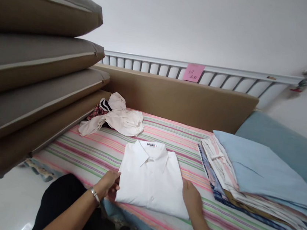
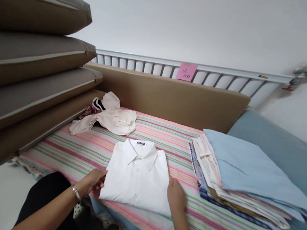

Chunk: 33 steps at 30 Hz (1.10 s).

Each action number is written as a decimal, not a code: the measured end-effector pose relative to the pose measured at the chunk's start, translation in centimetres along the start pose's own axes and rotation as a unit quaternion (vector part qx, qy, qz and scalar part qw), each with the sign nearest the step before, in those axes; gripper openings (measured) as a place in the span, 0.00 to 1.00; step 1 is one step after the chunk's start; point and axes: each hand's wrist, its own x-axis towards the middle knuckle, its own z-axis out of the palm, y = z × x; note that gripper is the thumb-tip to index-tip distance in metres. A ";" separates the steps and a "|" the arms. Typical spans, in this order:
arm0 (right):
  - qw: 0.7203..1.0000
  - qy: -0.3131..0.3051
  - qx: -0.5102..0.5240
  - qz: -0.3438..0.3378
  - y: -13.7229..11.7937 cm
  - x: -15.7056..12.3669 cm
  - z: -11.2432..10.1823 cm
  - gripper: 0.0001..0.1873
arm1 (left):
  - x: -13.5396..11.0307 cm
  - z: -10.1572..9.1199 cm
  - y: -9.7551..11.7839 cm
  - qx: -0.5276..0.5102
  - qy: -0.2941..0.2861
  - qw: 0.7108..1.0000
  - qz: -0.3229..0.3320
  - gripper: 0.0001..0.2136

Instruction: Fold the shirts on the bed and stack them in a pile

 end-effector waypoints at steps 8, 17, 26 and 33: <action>1.000 0.000 -0.024 0.008 -0.4 -0.4 0.1 0.23 | -0.4 1.2 0.1 0.037 0.077 0.995 0.053 0.10; 0.996 0.028 -0.071 0.051 -2.0 -1.8 0.1 0.22 | -0.6 0.9 -0.6 0.349 0.167 0.899 0.207 0.08; 0.999 0.038 -0.019 0.022 -1.8 -1.7 -0.7 0.20 | 0.3 -0.4 -1.2 0.293 0.175 0.910 0.235 0.04; 0.992 0.020 0.125 0.025 -0.8 -0.6 -1.5 0.22 | 3.3 -1.8 -0.3 0.227 0.105 0.955 0.160 0.13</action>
